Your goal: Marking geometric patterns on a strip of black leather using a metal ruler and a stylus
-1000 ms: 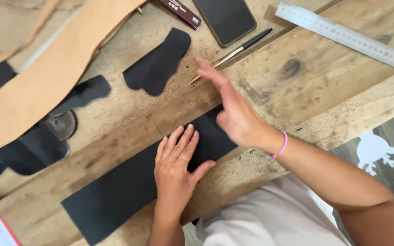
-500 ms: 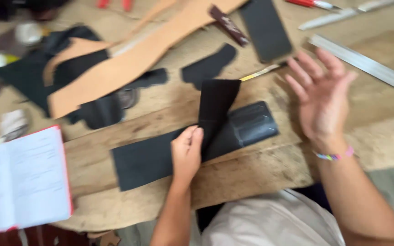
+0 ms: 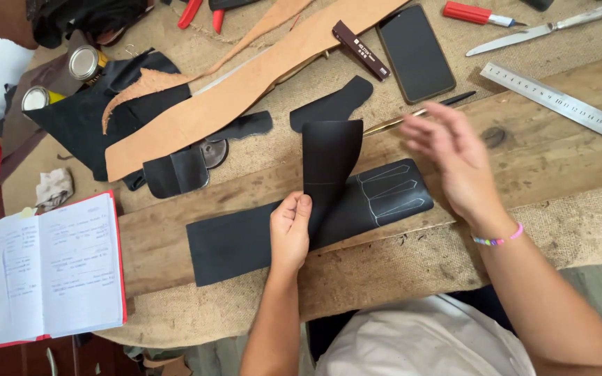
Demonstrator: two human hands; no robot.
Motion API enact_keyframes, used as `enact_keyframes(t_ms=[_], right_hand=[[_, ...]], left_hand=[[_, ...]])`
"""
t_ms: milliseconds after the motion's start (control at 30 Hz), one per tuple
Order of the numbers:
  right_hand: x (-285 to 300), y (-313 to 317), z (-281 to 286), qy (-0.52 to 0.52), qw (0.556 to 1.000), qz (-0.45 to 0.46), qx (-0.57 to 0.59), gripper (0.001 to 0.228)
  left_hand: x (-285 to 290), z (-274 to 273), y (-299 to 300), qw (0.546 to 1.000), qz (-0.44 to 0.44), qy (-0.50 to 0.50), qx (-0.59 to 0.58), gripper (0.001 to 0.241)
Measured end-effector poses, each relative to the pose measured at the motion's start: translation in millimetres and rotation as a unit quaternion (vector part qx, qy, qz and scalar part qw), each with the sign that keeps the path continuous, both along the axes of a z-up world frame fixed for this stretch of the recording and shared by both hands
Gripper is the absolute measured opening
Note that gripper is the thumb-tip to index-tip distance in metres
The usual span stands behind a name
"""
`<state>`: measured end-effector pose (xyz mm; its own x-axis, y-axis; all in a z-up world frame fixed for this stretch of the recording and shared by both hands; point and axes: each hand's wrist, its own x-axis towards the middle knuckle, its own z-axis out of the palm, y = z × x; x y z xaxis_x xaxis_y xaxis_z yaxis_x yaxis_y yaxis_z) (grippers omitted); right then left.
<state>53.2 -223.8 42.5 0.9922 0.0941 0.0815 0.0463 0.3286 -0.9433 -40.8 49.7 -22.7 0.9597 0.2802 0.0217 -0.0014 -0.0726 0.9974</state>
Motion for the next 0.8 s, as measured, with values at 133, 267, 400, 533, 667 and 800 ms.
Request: enact_keyframes(t_ms=[133, 267, 400, 533, 667, 800], right_hand=[[18.8, 21.4, 20.4, -0.047, 0.988, 0.113, -0.095, 0.047], [29.0, 49.4, 29.5, -0.099, 0.968, 0.152, -0.172, 0.032], [20.7, 57.5, 29.3, -0.064, 0.981, 0.15, -0.108, 0.026], [16.4, 56.7, 40.5, -0.069, 0.98, 0.145, -0.115, 0.023], [7.3, 58.4, 97.4, -0.09, 0.963, 0.207, -0.146, 0.021], [20.4, 61.8, 118.1, -0.152, 0.926, 0.244, -0.246, 0.014]], left_hand=[[-1.0, -15.0, 4.7, 0.999, 0.008, -0.011, -0.048, 0.026], [-6.5, -31.0, 11.4, 0.996, 0.03, -0.036, -0.082, 0.025], [-14.6, -31.1, 7.6, 0.993, 0.076, -0.069, -0.065, 0.023], [-22.4, -21.1, 2.5, 0.993, 0.072, -0.089, 0.003, 0.027], [-21.6, -19.9, 1.0, 0.99, 0.052, -0.127, 0.041, 0.026], [-36.2, -5.9, 5.7, 0.986, 0.05, -0.145, 0.067, 0.025]])
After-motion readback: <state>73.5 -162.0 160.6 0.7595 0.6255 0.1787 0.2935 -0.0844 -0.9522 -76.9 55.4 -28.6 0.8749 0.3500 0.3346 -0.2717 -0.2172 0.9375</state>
